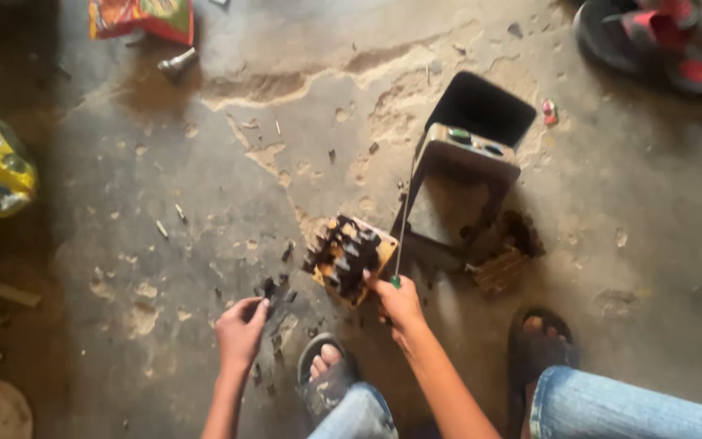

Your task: The person uses a screwdriver to adjust components inside a small electronic device held in their left hand. They repeatedly probe and turn parts within the device's interior, then flip the device over to continue working on the opposite side.

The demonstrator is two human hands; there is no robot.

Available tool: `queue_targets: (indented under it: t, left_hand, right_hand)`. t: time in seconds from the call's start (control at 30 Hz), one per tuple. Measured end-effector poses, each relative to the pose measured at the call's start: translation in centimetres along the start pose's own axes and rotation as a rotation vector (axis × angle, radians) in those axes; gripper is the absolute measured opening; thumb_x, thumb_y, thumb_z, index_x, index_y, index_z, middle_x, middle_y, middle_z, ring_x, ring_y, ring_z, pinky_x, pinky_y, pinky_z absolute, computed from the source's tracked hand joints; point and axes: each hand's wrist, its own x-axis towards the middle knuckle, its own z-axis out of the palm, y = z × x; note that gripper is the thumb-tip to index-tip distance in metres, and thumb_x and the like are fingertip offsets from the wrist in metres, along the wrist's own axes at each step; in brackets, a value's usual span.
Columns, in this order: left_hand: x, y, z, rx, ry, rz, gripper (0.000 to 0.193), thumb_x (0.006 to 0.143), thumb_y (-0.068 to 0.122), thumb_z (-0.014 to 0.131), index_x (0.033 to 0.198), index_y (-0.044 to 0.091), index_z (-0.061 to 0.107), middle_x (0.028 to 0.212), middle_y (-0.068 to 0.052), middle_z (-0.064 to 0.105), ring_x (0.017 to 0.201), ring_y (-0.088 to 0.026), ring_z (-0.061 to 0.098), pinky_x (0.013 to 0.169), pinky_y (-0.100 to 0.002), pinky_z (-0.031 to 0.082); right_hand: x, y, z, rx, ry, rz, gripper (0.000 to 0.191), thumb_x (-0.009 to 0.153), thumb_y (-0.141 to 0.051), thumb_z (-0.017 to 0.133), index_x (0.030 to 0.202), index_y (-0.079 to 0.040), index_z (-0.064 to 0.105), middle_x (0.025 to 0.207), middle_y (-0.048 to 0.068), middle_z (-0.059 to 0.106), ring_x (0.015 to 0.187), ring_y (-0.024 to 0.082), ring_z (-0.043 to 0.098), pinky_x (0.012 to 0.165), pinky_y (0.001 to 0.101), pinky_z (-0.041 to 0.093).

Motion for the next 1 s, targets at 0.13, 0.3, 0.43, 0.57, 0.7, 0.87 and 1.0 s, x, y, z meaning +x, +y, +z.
queue_targets:
  t: [0.13,0.3,0.43,0.57,0.7,0.87,1.0]
  left_hand:
    - [-1.1,4.5,1.4,0.193,0.16,0.384,0.029,0.086,0.017,0.076,0.114,0.01,0.071,0.115,-0.011,0.071,0.105,-0.032,0.069,0.089,-0.042,0.056]
    - [-2.1,12.7,1.9,0.325,0.089,0.81,0.055,0.079,0.021,0.078,0.133,0.027,0.071,0.155,-0.012,0.045,0.146,-0.036,0.034,0.118,-0.051,0.029]
    - [1.1,16.1,-0.1,0.572,-0.263,0.834,0.072,0.065,0.026,0.084,0.135,0.024,0.064,0.167,-0.018,0.015,0.151,-0.042,0.006,0.119,-0.062,0.01]
    - [3.8,18.1,-0.7,0.7,-0.474,0.853,0.078,0.059,0.034,0.09,0.133,0.025,0.068,0.17,-0.015,0.01,0.154,-0.038,0.001,0.122,-0.061,0.006]
    - [5.8,19.7,-0.6,0.795,-0.556,1.054,0.037,0.063,0.036,0.09,0.096,0.022,0.081,0.172,-0.008,0.019,0.16,-0.031,0.006,0.128,-0.055,0.008]
    - [4.9,20.0,-1.4,0.67,-0.519,1.202,0.049,0.055,0.037,0.091,0.092,0.008,0.08,0.167,-0.012,0.026,0.156,-0.032,0.01,0.126,-0.052,0.011]
    - [3.8,20.0,-2.0,0.771,-0.607,1.153,0.036,0.057,0.034,0.088,0.079,0.006,0.08,0.168,-0.012,0.023,0.158,-0.03,0.009,0.127,-0.052,0.008]
  right_hand:
    - [-0.4,-0.5,-0.4,0.023,-0.031,0.006,0.035,0.083,-0.026,0.082,0.07,-0.016,0.052,0.051,-0.007,0.041,0.035,0.008,0.034,0.035,0.0306,0.027]
    - [-1.0,-1.4,-0.6,0.001,-0.076,-0.009,0.028,0.083,-0.027,0.081,0.073,-0.015,0.058,0.052,-0.005,0.046,0.036,0.008,0.035,0.035,0.0293,0.027]
    - [-1.2,-1.9,-0.7,-0.022,-0.075,0.004,0.025,0.084,-0.026,0.081,0.075,-0.013,0.062,0.053,-0.005,0.05,0.037,0.008,0.036,0.036,0.0284,0.028]
    - [-1.1,-2.0,-1.0,-0.026,-0.079,0.008,0.027,0.084,-0.024,0.082,0.075,-0.014,0.058,0.053,-0.006,0.047,0.036,0.008,0.035,0.036,0.0293,0.028]
    - [-0.9,-1.9,-1.3,-0.006,-0.087,-0.013,0.025,0.085,-0.023,0.08,0.074,-0.014,0.059,0.053,-0.005,0.047,0.037,0.008,0.036,0.036,0.0291,0.028]
    - [-0.6,-2.2,-1.1,0.012,-0.098,-0.005,0.024,0.087,-0.023,0.078,0.074,-0.012,0.061,0.054,-0.005,0.048,0.037,0.008,0.034,0.036,0.0287,0.026]
    - [-0.7,-2.7,-1.3,0.012,-0.154,-0.029,0.024,0.088,-0.02,0.078,0.075,-0.013,0.059,0.053,-0.005,0.047,0.037,0.007,0.034,0.036,0.0283,0.025]
